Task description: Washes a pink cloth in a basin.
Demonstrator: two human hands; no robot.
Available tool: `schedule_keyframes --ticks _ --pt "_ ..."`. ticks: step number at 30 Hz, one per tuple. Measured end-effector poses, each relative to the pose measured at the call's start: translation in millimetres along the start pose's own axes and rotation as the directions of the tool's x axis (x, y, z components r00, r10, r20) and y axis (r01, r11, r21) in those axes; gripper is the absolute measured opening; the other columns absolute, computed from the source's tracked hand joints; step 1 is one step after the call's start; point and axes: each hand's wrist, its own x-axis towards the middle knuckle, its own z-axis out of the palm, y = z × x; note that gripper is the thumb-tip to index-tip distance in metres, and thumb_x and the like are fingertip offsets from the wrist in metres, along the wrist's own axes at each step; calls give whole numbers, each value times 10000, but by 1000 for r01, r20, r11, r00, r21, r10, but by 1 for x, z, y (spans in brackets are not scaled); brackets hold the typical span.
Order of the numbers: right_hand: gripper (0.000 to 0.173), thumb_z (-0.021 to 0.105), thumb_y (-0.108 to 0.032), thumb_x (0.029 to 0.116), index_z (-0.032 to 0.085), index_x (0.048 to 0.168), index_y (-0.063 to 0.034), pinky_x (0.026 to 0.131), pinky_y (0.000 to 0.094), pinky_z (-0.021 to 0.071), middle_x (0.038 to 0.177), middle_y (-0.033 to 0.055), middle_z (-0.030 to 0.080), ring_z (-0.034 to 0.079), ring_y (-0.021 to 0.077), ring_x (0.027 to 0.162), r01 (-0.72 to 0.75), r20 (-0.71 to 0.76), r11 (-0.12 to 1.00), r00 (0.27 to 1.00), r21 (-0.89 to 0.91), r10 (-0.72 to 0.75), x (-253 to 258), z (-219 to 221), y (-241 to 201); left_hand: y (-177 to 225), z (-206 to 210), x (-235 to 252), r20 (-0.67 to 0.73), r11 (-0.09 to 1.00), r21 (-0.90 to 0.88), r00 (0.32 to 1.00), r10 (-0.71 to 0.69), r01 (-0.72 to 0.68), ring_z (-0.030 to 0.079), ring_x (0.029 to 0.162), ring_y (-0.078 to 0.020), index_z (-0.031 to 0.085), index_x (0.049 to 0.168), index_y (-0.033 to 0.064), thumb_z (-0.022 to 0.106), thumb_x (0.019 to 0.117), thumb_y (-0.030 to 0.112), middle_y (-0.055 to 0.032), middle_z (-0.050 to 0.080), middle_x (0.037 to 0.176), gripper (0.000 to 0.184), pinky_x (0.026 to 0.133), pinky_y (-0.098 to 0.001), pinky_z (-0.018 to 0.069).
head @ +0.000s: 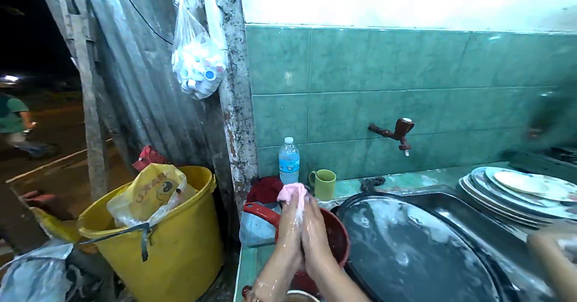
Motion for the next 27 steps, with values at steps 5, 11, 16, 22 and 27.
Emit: schedule_keyframes --ticks 5,11,16,22,27 --pt "398 398 -284 1101 519 1388 -36 952 514 514 1247 212 618 617 309 1129 -21 -55 999 998 -41 19 6 -8 -2 13 10 -19 101 990 -62 988 -116 123 656 1002 -191 561 1337 37 361 1117 335 -122 669 1118 421 865 -388 559" --pt "434 362 -330 1109 508 1450 -105 933 602 511 1313 230 600 621 384 1148 197 78 887 980 -418 -181 6 -20 -7 23 -4 -19 127 962 -87 960 -249 260 634 774 -149 566 1136 22 399 1100 156 -82 630 886 216 705 -317 554" --pt "457 368 -362 1106 517 1366 -17 781 673 527 1301 301 551 643 485 1012 170 -30 734 968 -657 -251 24 -82 -15 24 -27 3 181 984 150 976 -123 96 699 844 -181 585 1221 14 554 1060 206 -111 705 977 253 768 -358 597" --pt "521 317 -372 1111 665 1226 -1 895 643 520 1109 232 695 681 407 1027 -19 63 578 991 -816 121 -56 -145 39 16 -44 14 106 945 327 992 -63 25 680 834 -176 640 1192 41 609 1024 385 -97 706 960 384 768 -379 579" --pt "341 438 -121 1073 626 1311 36 963 593 533 1192 264 684 693 400 1070 -78 300 657 845 -750 443 -84 -150 81 3 -43 23 151 922 374 975 -163 96 677 886 -209 608 1247 2 605 1039 253 -142 691 1007 326 821 -401 569"
